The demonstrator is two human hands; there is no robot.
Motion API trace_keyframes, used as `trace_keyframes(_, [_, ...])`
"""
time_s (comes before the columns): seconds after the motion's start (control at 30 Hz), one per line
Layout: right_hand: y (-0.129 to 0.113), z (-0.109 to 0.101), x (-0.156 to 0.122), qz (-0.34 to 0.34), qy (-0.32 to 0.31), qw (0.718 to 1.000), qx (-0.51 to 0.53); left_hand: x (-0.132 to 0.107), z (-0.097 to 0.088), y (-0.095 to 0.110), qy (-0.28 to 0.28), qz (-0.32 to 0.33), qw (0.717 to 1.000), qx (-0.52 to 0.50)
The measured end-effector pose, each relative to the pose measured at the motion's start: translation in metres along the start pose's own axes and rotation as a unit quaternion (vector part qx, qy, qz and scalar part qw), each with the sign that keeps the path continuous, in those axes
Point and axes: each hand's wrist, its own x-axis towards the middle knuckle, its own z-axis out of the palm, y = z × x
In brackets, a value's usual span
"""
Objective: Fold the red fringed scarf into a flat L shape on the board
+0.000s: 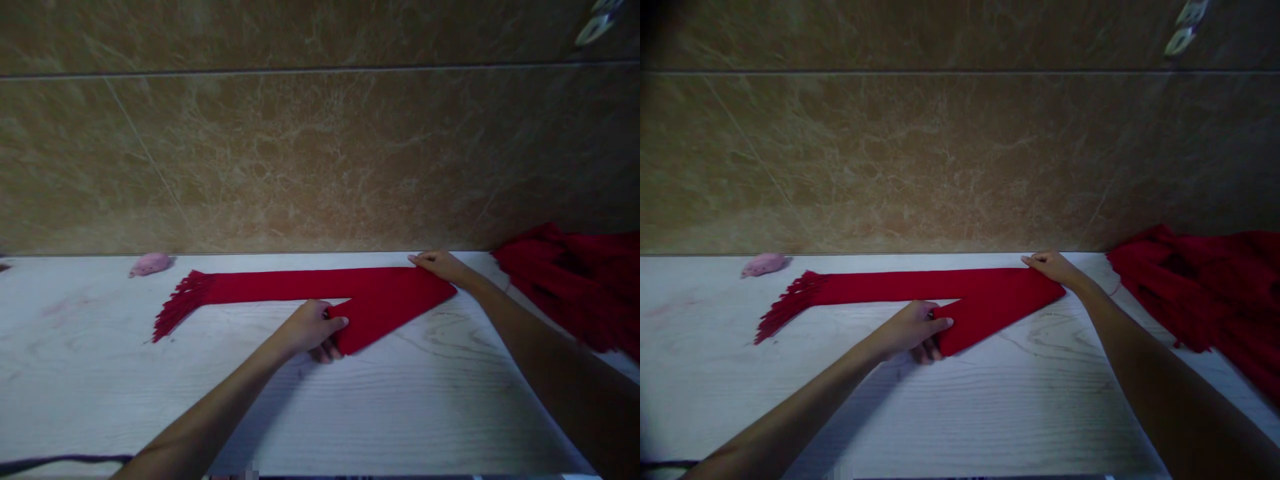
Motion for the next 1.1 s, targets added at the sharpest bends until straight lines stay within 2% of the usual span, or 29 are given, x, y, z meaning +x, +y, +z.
trace_keyframes(0.1, [0.004, 0.002, 0.000, -0.019, -0.019, 1.000, -0.008, 0.002, -0.006, 0.003, -0.039, -0.024, 0.998, 0.040])
trace_keyframes(0.2, [0.004, 0.001, 0.004, -0.051, -0.028, 0.998, -0.021, 0.002, -0.008, 0.003, -0.038, -0.033, 0.998, 0.039])
trace_keyframes(0.27, [0.005, 0.000, 0.006, -0.061, -0.034, 0.997, -0.028, 0.002, -0.006, 0.002, -0.052, -0.030, 0.998, 0.034])
trace_keyframes(0.37, [0.008, -0.002, 0.008, -0.065, -0.048, 0.996, -0.039, -0.002, 0.003, 0.001, -0.122, -0.031, 0.991, 0.034])
trace_keyframes(0.43, [0.010, -0.002, 0.009, -0.069, -0.053, 0.995, -0.053, -0.007, 0.009, 0.002, -0.143, -0.049, 0.987, 0.056])
trace_keyframes(0.5, [0.012, -0.003, 0.010, -0.089, -0.047, 0.992, -0.080, -0.014, 0.012, 0.005, -0.101, -0.049, 0.985, 0.128])
trace_keyframes(0.57, [0.012, -0.003, 0.011, -0.114, -0.028, 0.988, -0.102, -0.020, 0.010, 0.011, -0.009, 0.006, 0.967, 0.253])
trace_keyframes(0.67, [0.002, 0.003, 0.005, -0.155, 0.016, 0.980, -0.125, -0.023, 0.000, 0.018, 0.133, 0.117, 0.895, 0.408])
trace_keyframes(0.77, [-0.017, 0.017, -0.010, -0.219, 0.028, 0.956, -0.194, -0.012, -0.016, 0.018, 0.216, 0.177, 0.845, 0.456])
trace_keyframes(0.87, [-0.035, 0.038, -0.029, -0.230, -0.015, 0.938, -0.258, 0.008, -0.033, 0.007, 0.231, 0.222, 0.810, 0.491])
trace_keyframes(1.0, [-0.046, 0.056, -0.043, -0.179, -0.085, 0.941, -0.274, 0.026, -0.059, -0.015, 0.217, 0.142, 0.807, 0.531])
trace_keyframes(1.1, [-0.050, 0.061, -0.046, -0.171, -0.105, 0.944, -0.262, 0.022, -0.080, -0.029, 0.226, 0.107, 0.804, 0.539])
